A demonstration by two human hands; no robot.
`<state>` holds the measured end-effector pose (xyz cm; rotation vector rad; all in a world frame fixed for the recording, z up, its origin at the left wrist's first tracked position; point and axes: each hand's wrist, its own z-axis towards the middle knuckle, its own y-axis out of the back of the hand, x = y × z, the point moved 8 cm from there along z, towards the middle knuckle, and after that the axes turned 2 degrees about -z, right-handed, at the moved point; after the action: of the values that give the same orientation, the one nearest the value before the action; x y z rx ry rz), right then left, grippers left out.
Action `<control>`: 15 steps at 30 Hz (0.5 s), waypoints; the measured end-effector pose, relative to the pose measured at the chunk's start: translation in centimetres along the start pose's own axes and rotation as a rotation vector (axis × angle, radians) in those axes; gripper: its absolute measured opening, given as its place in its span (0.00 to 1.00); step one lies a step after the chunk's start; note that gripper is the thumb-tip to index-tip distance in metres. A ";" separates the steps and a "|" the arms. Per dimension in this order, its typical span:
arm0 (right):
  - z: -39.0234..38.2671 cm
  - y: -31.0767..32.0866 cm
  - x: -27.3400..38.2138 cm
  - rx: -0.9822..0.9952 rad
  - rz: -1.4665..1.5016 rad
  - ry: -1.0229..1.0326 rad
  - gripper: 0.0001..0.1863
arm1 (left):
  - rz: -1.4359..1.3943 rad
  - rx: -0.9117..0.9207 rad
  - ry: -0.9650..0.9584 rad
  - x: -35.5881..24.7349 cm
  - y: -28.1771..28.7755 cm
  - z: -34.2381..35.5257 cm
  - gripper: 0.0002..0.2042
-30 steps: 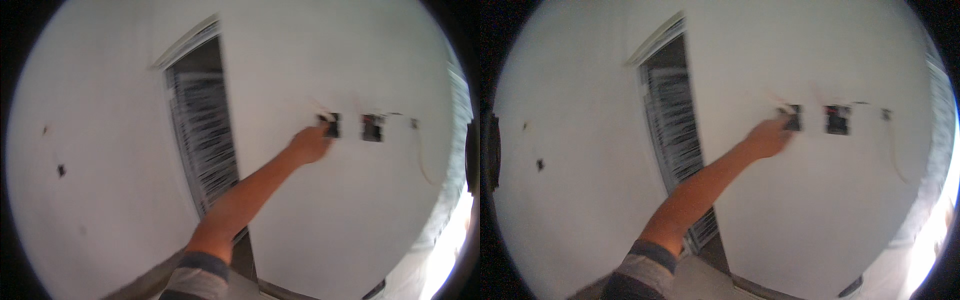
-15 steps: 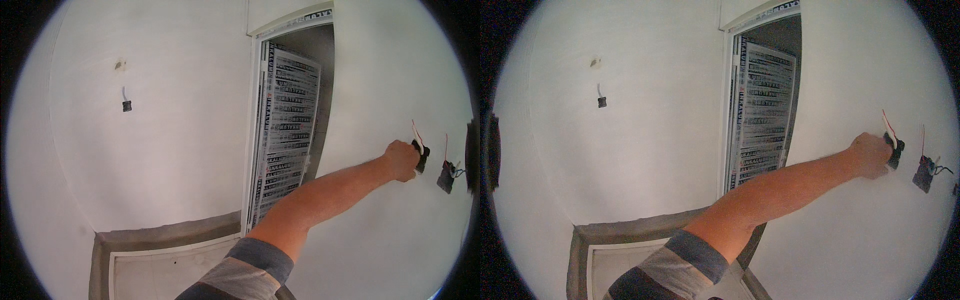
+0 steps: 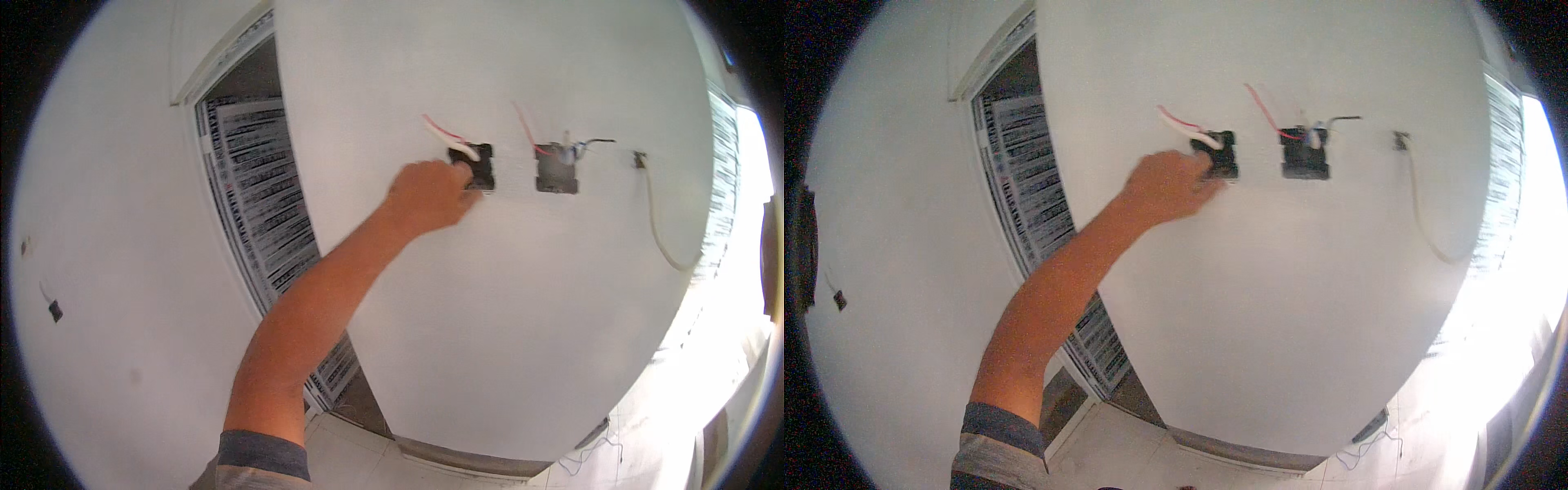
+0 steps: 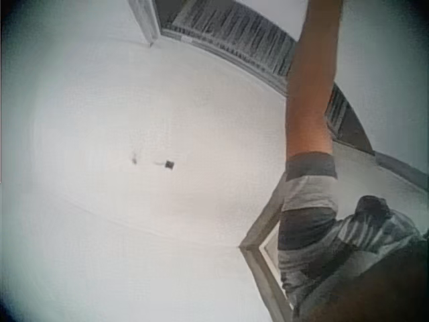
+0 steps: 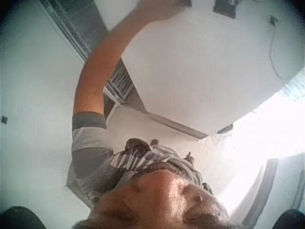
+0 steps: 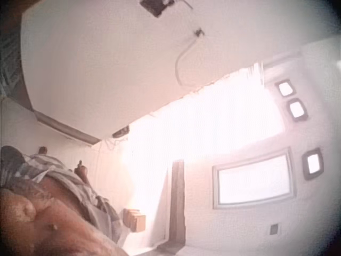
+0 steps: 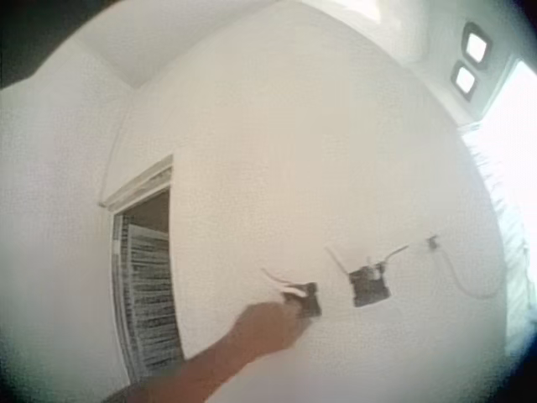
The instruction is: The person installs electrical outlets into wall cutouts, using a screwdriver to secure wires and a utility knife to trim excess cable. The person works on two adjacent wall boxes, connecting wires and adjusting components.
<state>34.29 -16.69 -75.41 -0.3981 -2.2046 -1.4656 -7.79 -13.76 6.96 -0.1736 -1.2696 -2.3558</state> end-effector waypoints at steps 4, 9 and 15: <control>-1.0 -0.8 -3.6 -0.071 0.067 -0.109 0.29 | -0.235 -0.259 -0.088 -0.6 -0.1 0.2 0.19; -0.1 -1.8 -8.2 -0.187 0.146 -0.141 0.32 | -0.903 -0.353 0.209 3.3 -1.7 0.2 0.16; 0.2 0.1 -8.0 -0.126 0.156 -0.340 0.34 | -1.254 -0.752 0.358 2.6 0.2 -1.4 0.12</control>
<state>41.09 -16.33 -79.59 -0.8998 -2.2766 -1.5476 -9.81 -15.90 7.13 1.0624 -0.1655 -3.5226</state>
